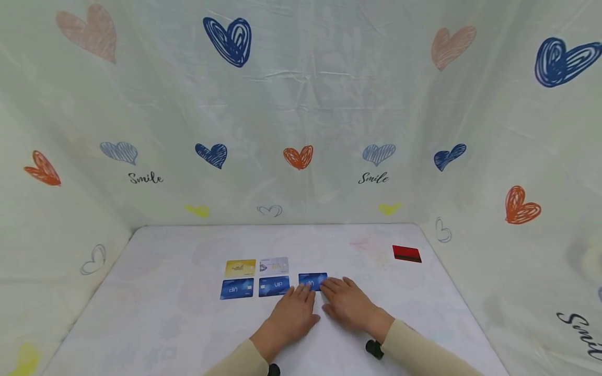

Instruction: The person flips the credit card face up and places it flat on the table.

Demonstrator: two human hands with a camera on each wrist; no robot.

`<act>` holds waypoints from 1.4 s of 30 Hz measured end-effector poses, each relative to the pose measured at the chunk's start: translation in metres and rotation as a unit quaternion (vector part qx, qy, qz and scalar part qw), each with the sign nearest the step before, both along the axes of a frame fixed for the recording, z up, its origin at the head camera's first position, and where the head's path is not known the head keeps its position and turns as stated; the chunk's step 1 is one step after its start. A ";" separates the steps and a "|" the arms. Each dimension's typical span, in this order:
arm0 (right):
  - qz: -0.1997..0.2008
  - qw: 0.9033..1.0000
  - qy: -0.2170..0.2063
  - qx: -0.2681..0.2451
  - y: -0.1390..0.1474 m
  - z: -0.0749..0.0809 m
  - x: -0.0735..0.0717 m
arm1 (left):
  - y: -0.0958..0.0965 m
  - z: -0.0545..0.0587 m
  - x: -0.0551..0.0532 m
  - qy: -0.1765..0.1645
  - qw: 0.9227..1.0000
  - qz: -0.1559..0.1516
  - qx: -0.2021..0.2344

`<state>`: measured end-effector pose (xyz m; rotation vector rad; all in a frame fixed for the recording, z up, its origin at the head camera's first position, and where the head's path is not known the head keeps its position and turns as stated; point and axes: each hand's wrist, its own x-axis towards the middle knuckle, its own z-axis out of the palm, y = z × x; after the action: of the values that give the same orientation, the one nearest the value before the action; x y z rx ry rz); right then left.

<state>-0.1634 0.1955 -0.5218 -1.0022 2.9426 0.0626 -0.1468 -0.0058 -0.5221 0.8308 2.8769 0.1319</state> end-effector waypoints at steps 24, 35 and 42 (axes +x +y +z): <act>-0.048 0.997 -0.063 -0.024 -0.011 -0.006 -0.044 | -0.007 0.000 -0.038 -0.046 0.998 0.031 0.002; -0.051 0.996 -0.069 -0.026 -0.016 -0.005 -0.046 | -0.010 -0.002 -0.040 -0.033 0.999 0.036 -0.001; -0.054 0.995 -0.076 -0.025 -0.016 -0.006 -0.049 | -0.012 -0.006 -0.044 -0.029 0.999 0.037 -0.003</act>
<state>-0.2119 0.1793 -0.5274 -0.8135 2.8658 -0.0864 -0.1910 -0.0182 -0.5282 0.7080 2.8534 0.1525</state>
